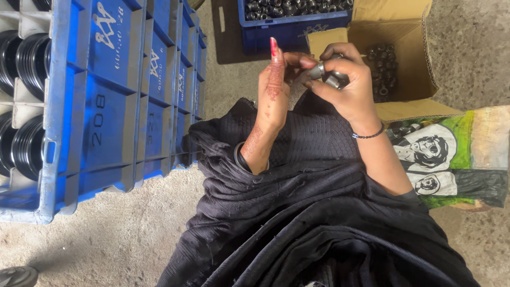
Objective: The person sits on the floor and repeatedly picks up small cylindrical metal parts from a cardboard box, holds them in the left hand, and transfers them into a blue plastic crate. The person handles the parts one at a time or in small groups throughout the clip.
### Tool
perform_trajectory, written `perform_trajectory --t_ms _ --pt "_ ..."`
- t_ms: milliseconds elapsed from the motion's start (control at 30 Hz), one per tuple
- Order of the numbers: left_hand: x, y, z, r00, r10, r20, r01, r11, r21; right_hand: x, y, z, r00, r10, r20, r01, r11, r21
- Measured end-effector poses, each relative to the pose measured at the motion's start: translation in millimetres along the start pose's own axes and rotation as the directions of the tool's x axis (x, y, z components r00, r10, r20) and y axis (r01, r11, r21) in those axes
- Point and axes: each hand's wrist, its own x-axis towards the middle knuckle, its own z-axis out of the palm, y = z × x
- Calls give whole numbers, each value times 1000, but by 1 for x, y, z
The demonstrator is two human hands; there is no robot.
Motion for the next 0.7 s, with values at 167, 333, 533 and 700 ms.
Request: perform_trajectory --t_ms 167,333,533,700 --pt "5 -7 -10 964 -82 -254 53 991 -120 11 26 1 825 565 18 -492 702 514" --pt "3 -24 -11 834 -377 -402 301 923 -240 53 142 1 663 714 227 -520 221 825" --pt "7 -36 10 923 -281 -263 243 955 -169 138 306 18 771 546 327 -395 7 919" --pt "18 -32 20 898 -302 -319 323 946 16 200 351 28 679 730 76 -285 166 944"
